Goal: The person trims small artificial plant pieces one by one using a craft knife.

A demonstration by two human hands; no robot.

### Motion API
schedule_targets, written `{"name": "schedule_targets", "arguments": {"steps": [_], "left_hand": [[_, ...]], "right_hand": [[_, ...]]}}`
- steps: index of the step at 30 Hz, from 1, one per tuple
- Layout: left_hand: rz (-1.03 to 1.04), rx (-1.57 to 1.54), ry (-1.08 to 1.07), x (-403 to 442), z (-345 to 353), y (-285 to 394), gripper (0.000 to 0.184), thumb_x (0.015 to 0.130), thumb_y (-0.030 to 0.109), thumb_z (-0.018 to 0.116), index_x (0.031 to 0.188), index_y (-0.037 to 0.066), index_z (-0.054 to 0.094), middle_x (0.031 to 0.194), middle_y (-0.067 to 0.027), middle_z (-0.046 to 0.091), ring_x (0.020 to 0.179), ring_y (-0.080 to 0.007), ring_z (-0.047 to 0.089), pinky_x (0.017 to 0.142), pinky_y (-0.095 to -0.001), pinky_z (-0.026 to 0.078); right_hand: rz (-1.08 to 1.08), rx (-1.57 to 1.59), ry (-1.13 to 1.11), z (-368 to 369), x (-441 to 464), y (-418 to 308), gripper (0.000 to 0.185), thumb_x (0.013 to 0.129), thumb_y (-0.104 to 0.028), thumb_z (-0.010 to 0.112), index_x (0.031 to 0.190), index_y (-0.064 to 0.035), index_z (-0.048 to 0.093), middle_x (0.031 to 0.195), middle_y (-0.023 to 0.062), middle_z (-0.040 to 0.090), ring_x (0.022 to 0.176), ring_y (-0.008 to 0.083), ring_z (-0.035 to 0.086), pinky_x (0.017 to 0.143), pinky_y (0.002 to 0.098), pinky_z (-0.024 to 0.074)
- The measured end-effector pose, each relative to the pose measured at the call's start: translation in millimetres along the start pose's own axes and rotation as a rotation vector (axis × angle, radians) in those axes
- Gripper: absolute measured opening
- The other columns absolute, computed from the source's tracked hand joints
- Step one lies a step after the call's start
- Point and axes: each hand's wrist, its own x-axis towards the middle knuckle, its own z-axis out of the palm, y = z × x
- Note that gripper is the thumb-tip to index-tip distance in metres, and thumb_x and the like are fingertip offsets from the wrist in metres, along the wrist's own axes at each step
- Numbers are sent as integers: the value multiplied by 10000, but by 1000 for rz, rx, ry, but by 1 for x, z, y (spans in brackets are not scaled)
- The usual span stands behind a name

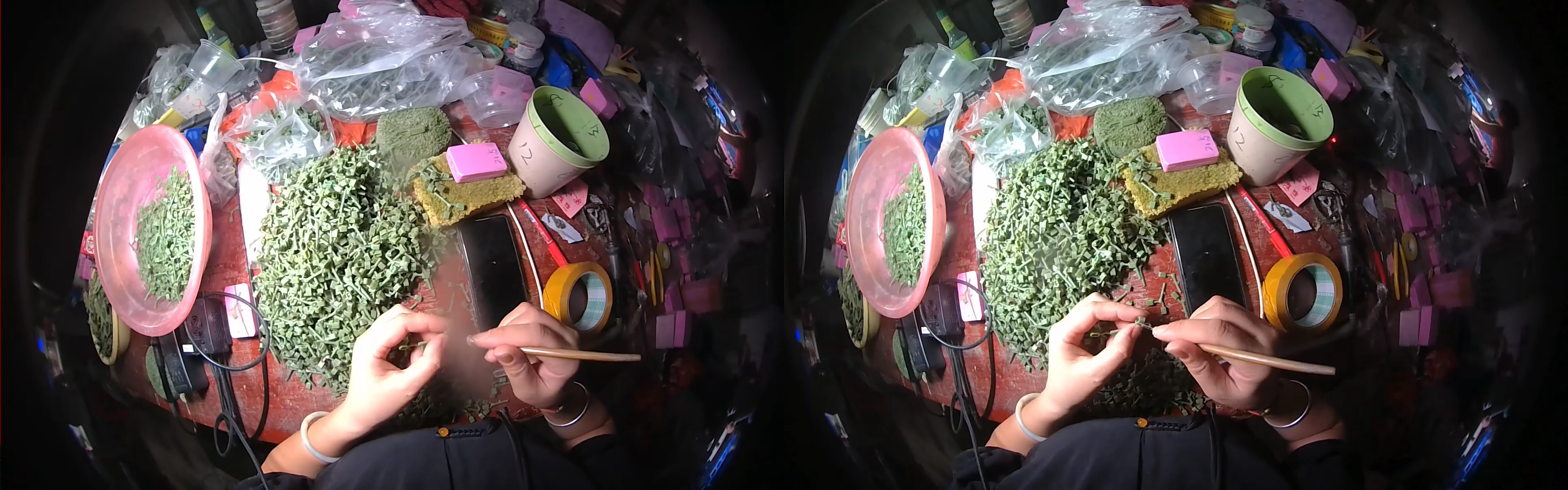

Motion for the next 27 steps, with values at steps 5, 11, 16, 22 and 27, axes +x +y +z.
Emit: {"name": "schedule_targets", "arguments": {"steps": [5,11,16,22,27], "left_hand": [[21,-28,11,2,1,-3,111,849,3,632,958,14,645,827,2,573,665,-44,496,628,-176,413],[-293,-994,-62,10,-19,0,226,941,90,543,1154,22,511,899,-83,612,623,-81,522,405,-140,313],[-261,-1010,-61,7,-24,7,150,945,146,538,1040,30,532,864,-91,564,661,-111,531,416,-159,326],[-228,-1058,-42,4,-24,-3,227,963,214,508,833,34,464,849,-99,503,678,-129,489,423,-167,291],[-255,-1042,19,7,-19,3,324,985,292,450,819,17,488,850,-110,512,663,-146,478,443,-186,309]], "right_hand": [[72,-129,62,-1,0,-10,126,877,-45,646,996,-5,659,784,80,652,630,160,599,553,273,478],[119,-256,-151,9,6,9,137,821,-8,668,943,-6,604,754,109,621,676,263,633,600,335,503],[-11,-289,-477,24,-6,13,296,717,-89,725,969,-17,588,920,103,586,895,270,580,776,363,489],[-14,-310,-519,42,-15,18,269,763,-127,680,999,-31,593,907,81,573,882,251,573,783,367,487],[63,-545,-432,27,-7,15,177,751,-48,654,916,-25,594,803,75,550,791,247,581,689,341,491]]}}
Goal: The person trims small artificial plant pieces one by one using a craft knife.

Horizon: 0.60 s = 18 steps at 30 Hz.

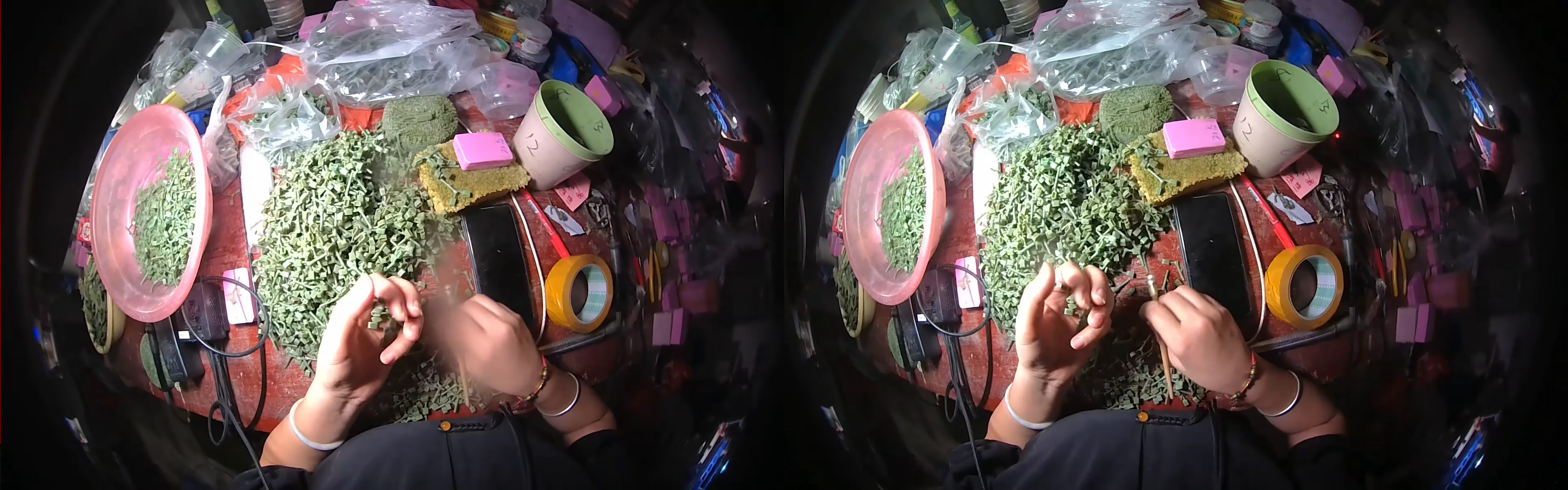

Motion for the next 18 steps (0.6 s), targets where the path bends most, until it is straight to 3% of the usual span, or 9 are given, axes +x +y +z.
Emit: {"name": "schedule_targets", "arguments": {"steps": [4,10,14,17,18], "left_hand": [[-17,-31,-65,3,-11,-1,358,990,296,429,786,14,514,847,-123,536,637,-154,480,447,-203,318],[-33,1,6,2,-2,3,139,945,153,543,982,19,535,854,-88,600,667,-110,536,431,-173,362],[-71,114,83,2,0,1,129,933,149,562,960,24,541,808,-76,577,612,-97,493,416,-165,325],[-132,335,126,1,2,-4,100,914,131,602,924,45,552,761,-27,558,572,-64,455,461,-171,310],[-152,408,114,0,-1,-7,98,913,132,610,921,52,553,755,-13,550,577,-55,452,480,-176,314]], "right_hand": [[12,102,115,-2,5,-1,206,733,-36,669,919,-27,582,833,101,568,807,268,586,720,356,492],[-212,141,25,17,0,-1,254,745,-91,666,975,-19,586,866,94,580,861,249,580,741,327,496],[-91,155,-30,5,-3,-2,213,723,-49,677,916,-29,590,854,93,596,842,252,598,707,335,502],[-35,411,129,-12,7,1,265,678,66,718,889,-20,582,769,103,583,699,292,616,632,365,510],[5,467,151,-16,6,2,258,699,53,738,893,-20,584,791,104,606,719,270,633,631,342,512]]}}
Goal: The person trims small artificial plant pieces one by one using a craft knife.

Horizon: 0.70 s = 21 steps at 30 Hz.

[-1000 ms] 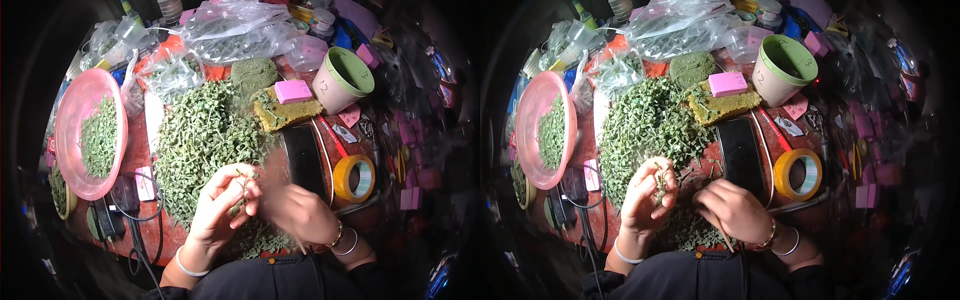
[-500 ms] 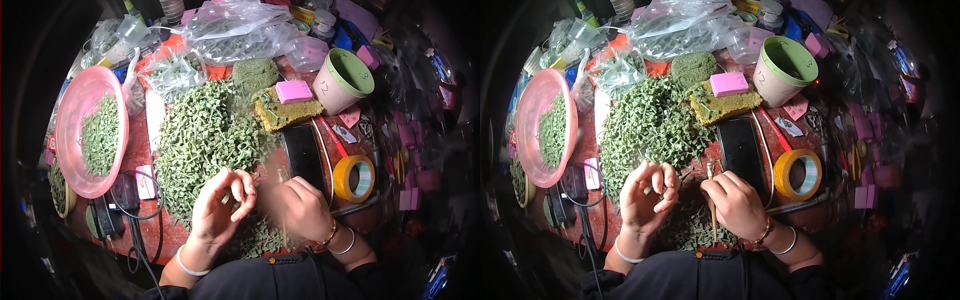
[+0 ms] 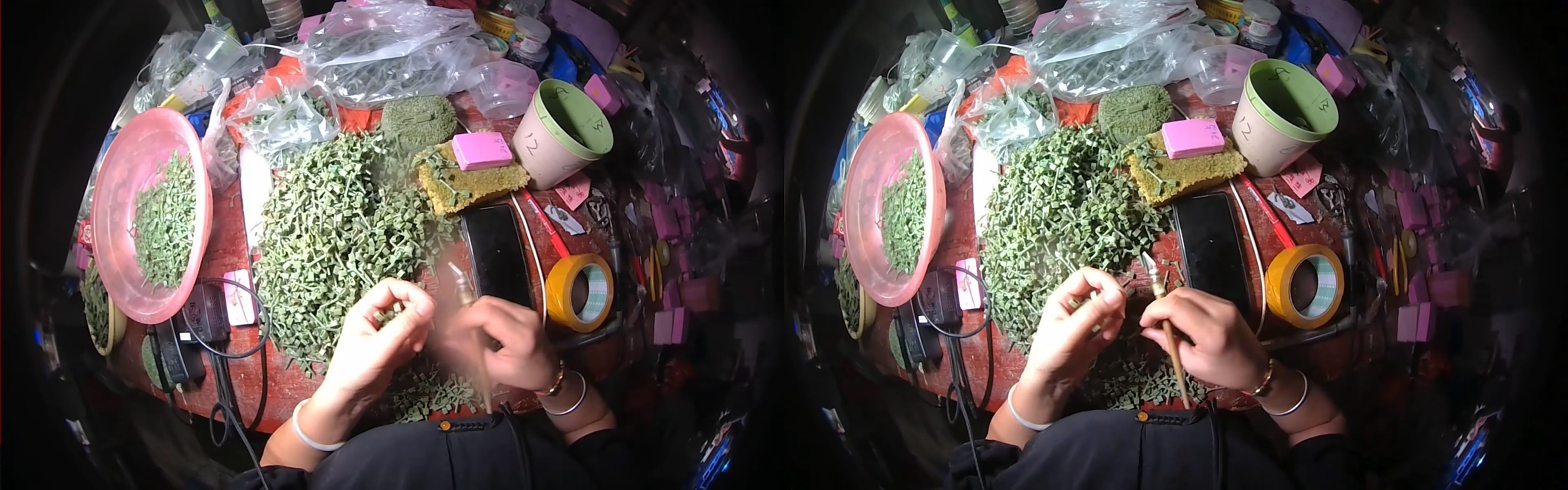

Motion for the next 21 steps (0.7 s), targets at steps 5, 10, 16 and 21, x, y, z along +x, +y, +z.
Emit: {"name": "schedule_targets", "arguments": {"steps": [5,10,16,21], "left_hand": [[-14,134,-57,0,4,-3,122,883,119,669,888,66,559,729,11,560,563,-39,457,479,-178,313],[-161,89,-162,2,0,-6,152,855,113,684,907,63,550,826,18,579,638,-26,517,524,-159,385],[-139,-112,-105,5,-2,-10,271,811,33,709,1037,56,561,831,-59,648,593,-45,520,464,-169,359],[-200,-289,-224,2,-1,0,412,892,36,604,1288,13,494,806,11,537,597,-24,415,435,-137,279]], "right_hand": [[-32,86,130,-8,1,1,281,702,78,741,916,-18,586,850,106,647,751,225,651,645,309,526],[-163,-78,157,-7,-1,3,287,712,106,705,939,-20,583,884,120,656,763,238,652,660,323,537],[-17,108,259,-9,-5,1,187,876,-24,630,1052,21,588,973,150,666,880,249,663,773,336,532],[-55,245,237,-20,-4,3,381,983,-277,497,1161,47,587,938,133,676,789,216,648,683,297,521]]}}
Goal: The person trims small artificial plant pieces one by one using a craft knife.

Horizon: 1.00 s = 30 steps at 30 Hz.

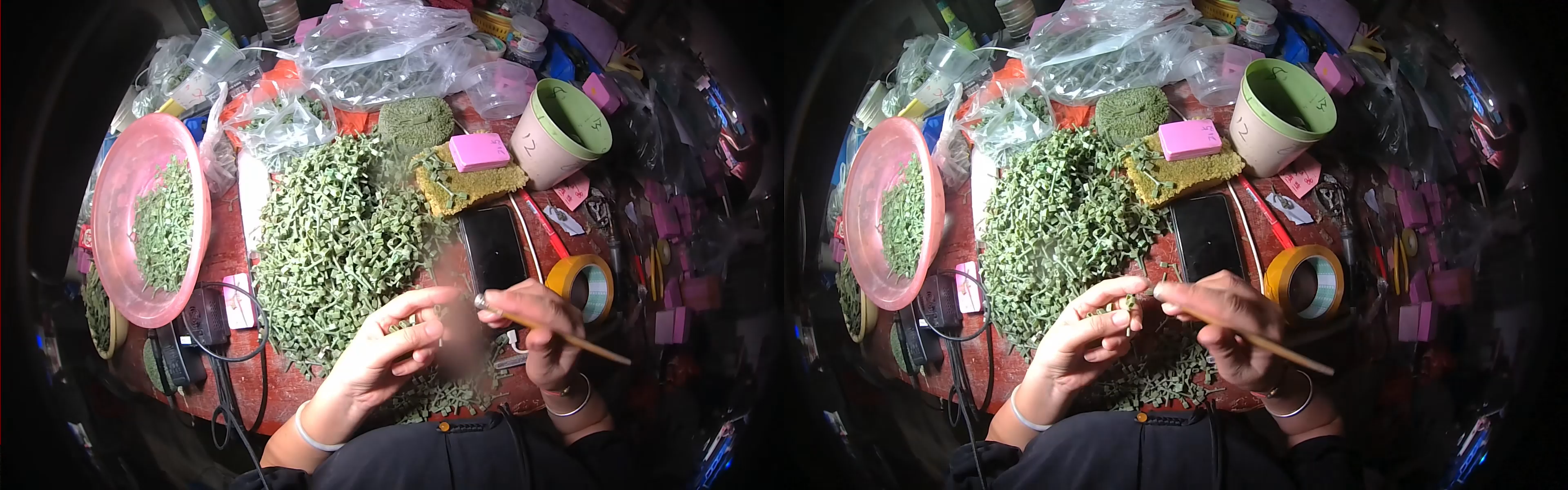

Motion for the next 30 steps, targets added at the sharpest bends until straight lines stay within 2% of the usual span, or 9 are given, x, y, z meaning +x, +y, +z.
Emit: {"name": "schedule_targets", "arguments": {"steps": [1,2,3,6,16,23,26,28,30], "left_hand": [[-1,-1,0,0,-1,0,412,892,36,604,1288,13,494,806,11,537,597,-24,415,435,-137,279],[-14,-60,-4,0,-2,0,398,895,39,599,1279,11,499,822,1,542,604,-25,416,431,-133,279],[-27,-120,-7,0,-3,0,384,898,42,594,1269,9,504,838,-9,547,612,-26,418,427,-129,280],[-54,-175,-2,-2,-3,2,369,902,44,586,1261,10,507,859,-29,555,627,-25,423,423,-122,284],[-71,-200,-13,-1,-5,-1,325,902,52,596,1220,16,539,839,-25,560,614,-22,428,427,-120,293],[44,42,15,-3,4,0,313,897,64,615,1200,22,546,860,-45,585,588,-25,427,454,-136,307],[109,142,35,-2,5,-4,304,893,59,613,1187,18,548,891,-76,603,569,-30,429,477,-146,330],[137,193,41,-1,3,-5,299,893,61,616,1181,15,551,913,-81,613,580,-33,449,497,-153,345],[92,197,15,-1,1,-5,297,895,68,620,1180,13,557,923,-80,627,603,-38,479,520,-156,359]], "right_hand": [[-198,-139,-37,-1,3,2,371,979,-275,505,1138,45,604,921,121,676,751,202,642,656,288,518],[-183,-134,-24,2,2,1,275,941,-193,579,1079,37,638,897,107,671,707,186,626,636,280,515],[-182,-133,-24,3,2,-1,275,941,-193,579,1079,37,638,897,107,671,707,186,626,636,280,515],[-122,-59,-50,7,2,-2,179,831,-19,685,1004,18,665,866,101,662,706,185,612,629,279,511],[-102,-115,-23,7,2,-2,152,832,6,672,983,1,679,833,67,629,698,170,593,623,267,482],[-29,-125,-1,5,2,-3,144,832,15,659,973,0,684,853,78,647,699,160,596,623,258,473],[-37,-115,-11,5,-2,-4,135,878,-15,614,1002,29,645,846,92,645,695,152,593,633,256,467],[151,139,160,10,-11,-5,150,916,-37,541,1029,50,587,832,107,627,697,145,576,646,258,458],[54,87,114,6,-8,-2,159,920,-46,517,1036,51,567,830,109,614,701,142,566,652,258,455]]}}
